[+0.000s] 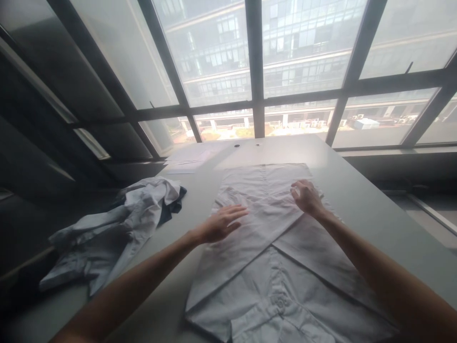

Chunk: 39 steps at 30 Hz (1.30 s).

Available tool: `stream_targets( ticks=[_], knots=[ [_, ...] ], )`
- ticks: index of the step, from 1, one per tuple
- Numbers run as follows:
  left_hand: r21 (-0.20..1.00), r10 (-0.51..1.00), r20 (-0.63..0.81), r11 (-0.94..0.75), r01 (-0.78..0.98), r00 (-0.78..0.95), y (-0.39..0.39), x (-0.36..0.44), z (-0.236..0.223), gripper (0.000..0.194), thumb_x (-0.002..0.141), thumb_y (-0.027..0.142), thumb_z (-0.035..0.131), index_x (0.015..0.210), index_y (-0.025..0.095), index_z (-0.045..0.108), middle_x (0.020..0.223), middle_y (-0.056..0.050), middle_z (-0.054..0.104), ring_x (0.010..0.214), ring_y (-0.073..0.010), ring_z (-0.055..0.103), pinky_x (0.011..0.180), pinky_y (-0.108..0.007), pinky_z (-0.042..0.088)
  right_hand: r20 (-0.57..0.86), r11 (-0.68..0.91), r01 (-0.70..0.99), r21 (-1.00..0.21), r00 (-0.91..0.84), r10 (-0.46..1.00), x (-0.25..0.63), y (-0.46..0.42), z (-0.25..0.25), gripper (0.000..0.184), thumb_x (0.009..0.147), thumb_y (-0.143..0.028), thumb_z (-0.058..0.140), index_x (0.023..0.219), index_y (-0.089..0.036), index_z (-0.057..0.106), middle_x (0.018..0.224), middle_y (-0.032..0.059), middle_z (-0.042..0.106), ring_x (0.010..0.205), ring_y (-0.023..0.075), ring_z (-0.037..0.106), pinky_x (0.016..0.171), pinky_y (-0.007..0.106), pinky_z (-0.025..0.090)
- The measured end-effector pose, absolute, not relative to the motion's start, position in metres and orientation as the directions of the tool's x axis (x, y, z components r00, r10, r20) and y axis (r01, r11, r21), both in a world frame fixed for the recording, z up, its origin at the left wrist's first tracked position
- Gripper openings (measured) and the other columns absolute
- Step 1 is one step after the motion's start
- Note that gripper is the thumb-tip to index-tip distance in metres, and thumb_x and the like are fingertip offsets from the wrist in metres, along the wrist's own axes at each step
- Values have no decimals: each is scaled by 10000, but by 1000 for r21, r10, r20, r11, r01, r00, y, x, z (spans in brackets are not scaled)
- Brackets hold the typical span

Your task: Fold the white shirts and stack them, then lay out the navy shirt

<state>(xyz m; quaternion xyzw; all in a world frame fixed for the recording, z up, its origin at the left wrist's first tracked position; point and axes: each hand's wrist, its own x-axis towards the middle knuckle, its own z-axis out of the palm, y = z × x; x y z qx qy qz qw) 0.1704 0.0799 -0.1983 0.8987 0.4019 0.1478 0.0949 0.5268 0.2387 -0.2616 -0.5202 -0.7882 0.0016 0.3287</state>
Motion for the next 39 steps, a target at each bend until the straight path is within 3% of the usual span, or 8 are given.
stream_targets(
  ticks=[9,13,16,19,25,32,36,39],
  knots=[
    [289,669,-73,-696,657,740,-27,151,-213,604,1049,495,461,1609,341,295,1679,-35,229,1558,-307,143,1264,-539,104,419,407,815,-413,-227,879,544,237,-296,343,904,-330,498,1103,-152,715,1225,162,688,1190,305,610,1079,433,433],
    [283,682,-58,-689,667,729,-31,150,-205,538,1027,416,523,1548,325,422,1656,-33,310,1548,-303,206,1264,-527,152,362,395,798,-455,-239,901,546,242,-284,384,904,-299,456,1134,-141,720,1257,165,692,1225,295,608,1102,431,430],
    [272,734,75,-666,695,675,-14,160,-191,415,1027,294,496,1438,290,552,1582,-25,456,1514,-241,319,1263,-451,223,352,377,789,-485,-218,910,548,239,-276,431,919,-279,411,1199,-144,710,1281,157,691,1235,274,614,1114,414,434],
    [251,815,190,-580,775,548,20,166,-193,445,1058,336,435,1494,274,496,1595,-46,435,1512,-236,321,1252,-454,252,354,429,799,-421,-291,889,549,226,-275,491,973,-346,378,1324,-144,656,1407,153,621,1355,275,530,1172,433,376],
    [162,910,70,-414,896,408,97,147,-238,563,1053,538,384,1572,319,392,1675,-66,263,1544,-329,214,1231,-592,191,81,372,909,-188,-363,928,540,198,-280,660,1046,-510,239,1602,-164,323,1675,135,247,1546,343,196,1209,603,221],
    [140,912,23,-409,902,410,146,122,-243,601,1037,617,332,1579,359,369,1681,-52,249,1543,-353,205,1213,-642,178,43,340,931,-136,-337,940,519,221,-270,654,1056,-508,219,1607,-167,306,1681,141,225,1555,314,175,1227,568,177],
    [166,966,120,-245,955,227,180,124,-242,561,1053,530,345,1553,290,427,1637,-98,349,1524,-329,272,1208,-614,235,-4,313,941,-128,-316,949,511,230,-261,660,1052,-524,226,1621,-192,263,1693,131,190,1562,305,142,1222,598,142],
    [153,984,127,-144,978,125,195,128,-248,575,1050,519,359,1562,262,406,1657,-110,300,1533,-324,250,1216,-577,227,-59,238,962,-135,-248,967,502,229,-253,691,1047,-576,205,1633,-210,216,1701,146,154,1565,340,92,1200,663,89]
  ],
)
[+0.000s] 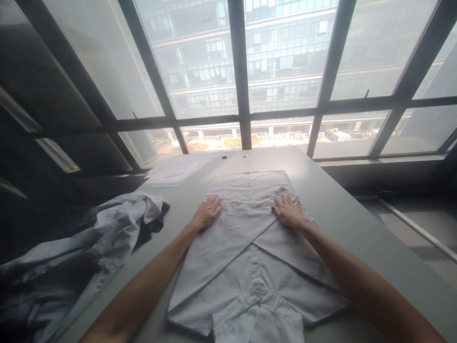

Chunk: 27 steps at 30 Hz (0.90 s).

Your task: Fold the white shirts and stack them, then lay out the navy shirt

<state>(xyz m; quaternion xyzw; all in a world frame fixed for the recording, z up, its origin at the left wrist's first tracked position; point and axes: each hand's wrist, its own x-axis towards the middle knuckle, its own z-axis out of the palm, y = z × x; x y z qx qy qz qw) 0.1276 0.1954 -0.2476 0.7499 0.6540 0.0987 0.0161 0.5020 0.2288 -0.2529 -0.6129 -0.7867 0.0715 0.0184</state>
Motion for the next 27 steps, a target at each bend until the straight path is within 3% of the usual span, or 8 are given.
stream_targets(
  ticks=[2,6,10,12,15,17,22,27],
  knots=[
    [120,990,89,-122,985,112,198,129,-250,619,1042,556,359,1580,250,372,1676,-109,245,1544,-330,210,1227,-558,190,-25,233,958,-165,-240,970,490,229,-250,715,1042,-604,187,1637,-207,198,1702,157,143,1566,344,72,1199,661,79],
    [84,993,51,-111,990,107,195,131,-249,641,1046,575,321,1602,256,322,1695,-90,181,1557,-312,164,1241,-525,140,25,416,887,-198,-420,907,463,236,-250,695,1042,-601,206,1633,-237,217,1712,122,98,1574,294,35,1221,600,39],
    [68,996,23,-92,993,91,193,132,-246,658,1044,585,309,1613,256,291,1701,-91,150,1562,-319,136,1236,-541,129,-35,469,857,-213,-486,873,453,241,-255,701,1030,-603,268,1624,-231,256,1705,135,137,1571,298,86,1226,579,65],
    [62,996,18,-89,994,88,194,131,-247,662,1043,588,300,1614,253,290,1702,-92,148,1561,-328,135,1235,-543,127,30,468,855,-224,-474,880,455,242,-257,693,1033,-596,255,1624,-234,255,1703,122,159,1569,290,107,1231,559,85],
    [60,995,32,-95,994,94,194,130,-249,654,1042,583,307,1609,258,301,1699,-93,168,1557,-336,145,1231,-546,138,222,319,916,-243,-268,938,465,244,-260,662,1052,-531,186,1627,-206,236,1696,133,191,1563,280,132,1232,527,126],
    [62,994,45,-103,993,101,194,130,-248,628,1044,559,323,1601,268,318,1695,-93,189,1552,-337,164,1226,-557,150,269,158,954,-253,-87,959,472,248,-262,664,1051,-512,191,1626,-183,233,1692,161,191,1559,303,133,1222,544,140],
    [57,989,115,-97,994,90,195,137,-241,570,1037,520,354,1542,267,433,1657,-103,307,1526,-365,231,1209,-587,172,38,-10,977,-215,19,999,484,259,-266,746,998,-642,263,1606,-213,308,1675,180,228,1526,396,187,1189,623,129],
    [82,996,63,-67,994,62,192,153,-248,766,1016,628,308,1587,117,340,1671,-206,204,1543,-414,130,1209,-569,162,61,-14,971,-237,29,998,485,261,-268,786,983,-699,209,1623,-245,256,1689,182,171,1530,436,122,1174,653,110]
  ],
)
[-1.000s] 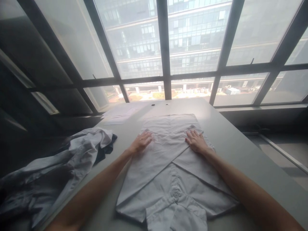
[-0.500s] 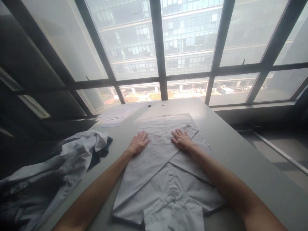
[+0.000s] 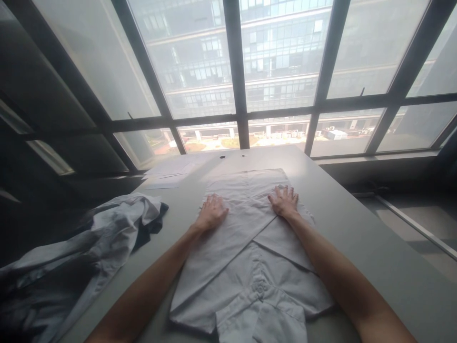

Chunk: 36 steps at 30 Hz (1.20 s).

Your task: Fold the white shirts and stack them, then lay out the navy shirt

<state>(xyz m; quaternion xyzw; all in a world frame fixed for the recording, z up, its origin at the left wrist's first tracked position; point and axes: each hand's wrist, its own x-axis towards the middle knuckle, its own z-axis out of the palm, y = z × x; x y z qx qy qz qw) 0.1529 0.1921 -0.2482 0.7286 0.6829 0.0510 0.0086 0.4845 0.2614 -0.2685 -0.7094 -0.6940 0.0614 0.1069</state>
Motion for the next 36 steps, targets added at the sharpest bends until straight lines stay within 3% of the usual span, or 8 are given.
stream_targets(
  ticks=[5,9,18,25,30,33,36],
  knots=[
    [75,997,42,-68,995,65,188,157,-258,800,1013,640,283,1605,102,293,1680,-209,158,1551,-410,89,1223,-565,107,25,-13,975,-220,19,1000,485,261,-269,769,979,-702,215,1612,-271,292,1674,170,227,1520,436,169,1169,661,125],
    [73,991,99,-94,993,86,183,156,-258,730,1019,620,295,1599,177,331,1692,-145,173,1559,-379,73,1233,-561,65,29,-18,974,-225,25,999,484,261,-269,763,981,-691,217,1610,-267,297,1672,176,231,1522,436,168,1174,655,120],
    [138,999,-49,26,990,-20,208,166,-242,747,975,698,304,1577,260,366,1667,-138,264,1529,-426,181,1179,-651,155,47,-16,975,-219,27,999,484,262,-272,745,988,-675,231,1602,-262,318,1659,195,256,1517,436,190,1169,646,129],
    [145,999,18,48,988,-51,223,187,-253,931,913,809,278,1611,194,300,1694,-171,127,1553,-420,63,1203,-651,68,53,-7,976,-218,19,998,484,262,-270,773,958,-711,285,1599,-281,322,1663,169,256,1515,442,192,1168,654,136],
    [136,999,34,35,990,-40,219,185,-250,880,943,767,292,1606,189,317,1692,-172,134,1548,-429,88,1202,-648,86,40,-37,973,-227,48,998,484,260,-268,779,961,-700,303,1598,-251,330,1669,163,245,1521,436,174,1180,642,116],
    [107,995,105,-7,994,-4,208,196,-243,803,989,687,284,1593,162,349,1683,-179,173,1548,-424,95,1205,-653,58,192,-18,977,-215,60,980,480,251,-263,718,999,-578,333,1589,-169,336,1663,200,244,1528,439,140,1182,654,89],
    [100,968,156,-215,971,198,190,219,-241,789,983,713,298,1612,237,315,1700,-124,139,1559,-398,57,1208,-660,33,386,148,978,-146,-81,919,467,238,-259,619,1031,-434,309,1571,-136,357,1674,183,234,1557,363,77,1211,617,19]
  ],
)
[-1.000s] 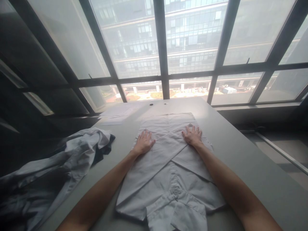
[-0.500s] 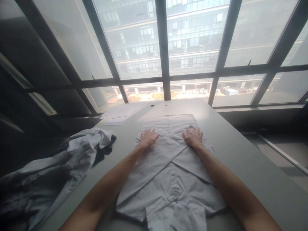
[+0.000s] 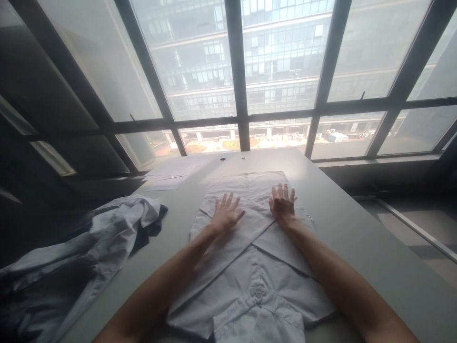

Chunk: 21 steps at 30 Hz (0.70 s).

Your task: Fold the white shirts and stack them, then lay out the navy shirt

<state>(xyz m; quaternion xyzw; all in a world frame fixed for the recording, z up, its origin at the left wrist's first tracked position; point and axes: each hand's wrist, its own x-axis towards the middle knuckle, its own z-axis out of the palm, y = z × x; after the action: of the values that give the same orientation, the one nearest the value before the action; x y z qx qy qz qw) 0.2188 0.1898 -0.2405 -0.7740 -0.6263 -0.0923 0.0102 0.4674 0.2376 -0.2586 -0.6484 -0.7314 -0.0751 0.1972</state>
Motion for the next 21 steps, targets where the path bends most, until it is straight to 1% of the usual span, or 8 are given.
stream_targets(
  ticks=[1,3,5,7,13,16,19,21],
  knots=[
    [111,949,145,-297,948,280,183,227,-242,802,969,743,306,1618,272,294,1705,-103,126,1561,-391,52,1207,-664,37,392,221,966,-132,-154,907,462,234,-258,608,1038,-433,295,1574,-152,357,1678,163,237,1563,333,81,1222,595,20],
    [141,914,99,-404,904,393,173,240,-246,823,949,783,299,1619,307,281,1704,-89,140,1561,-386,66,1205,-672,51,299,350,925,-145,-297,907,451,228,-259,616,1047,-486,271,1586,-198,345,1675,133,261,1560,308,130,1231,574,73],
    [158,900,65,-435,886,430,167,248,-251,821,954,784,276,1613,297,304,1695,-105,173,1559,-384,88,1205,-671,58,159,421,889,-181,-396,904,445,226,-261,638,1046,-546,257,1592,-228,340,1670,121,280,1552,318,175,1222,582,131],
    [158,901,56,-433,888,430,166,250,-254,806,966,770,266,1605,283,330,1691,-118,183,1558,-382,93,1205,-671,61,88,441,875,-200,-432,897,442,227,-263,647,1048,-564,246,1591,-228,347,1669,126,282,1549,328,186,1218,584,151],
    [135,874,90,-485,864,477,159,240,-251,723,1011,672,341,1607,263,323,1691,-113,186,1559,-369,104,1212,-658,82,120,440,869,-226,-424,898,446,227,-263,659,1053,-568,254,1591,-201,353,1668,161,266,1552,338,176,1217,580,160],
    [158,840,121,-542,825,528,142,225,-248,641,1026,588,414,1584,276,372,1679,-102,242,1555,-355,147,1218,-639,118,124,426,866,-263,-408,905,448,227,-263,640,1053,-550,291,1576,-193,385,1663,173,269,1553,342,171,1213,596,158],
    [312,846,201,-533,786,494,124,210,-244,578,1017,507,487,1534,251,463,1644,-110,333,1542,-342,205,1232,-595,140,206,422,841,-338,-371,905,448,229,-262,596,1051,-481,354,1539,-153,446,1641,191,315,1547,341,198,1218,598,153],
    [526,874,287,-486,698,393,117,206,-239,536,1008,477,509,1477,217,534,1599,-128,411,1511,-330,289,1234,-547,192,350,427,799,-423,-291,891,445,228,-258,541,1044,-412,376,1472,-119,530,1601,199,393,1534,326,246,1232,579,134]
  ],
)
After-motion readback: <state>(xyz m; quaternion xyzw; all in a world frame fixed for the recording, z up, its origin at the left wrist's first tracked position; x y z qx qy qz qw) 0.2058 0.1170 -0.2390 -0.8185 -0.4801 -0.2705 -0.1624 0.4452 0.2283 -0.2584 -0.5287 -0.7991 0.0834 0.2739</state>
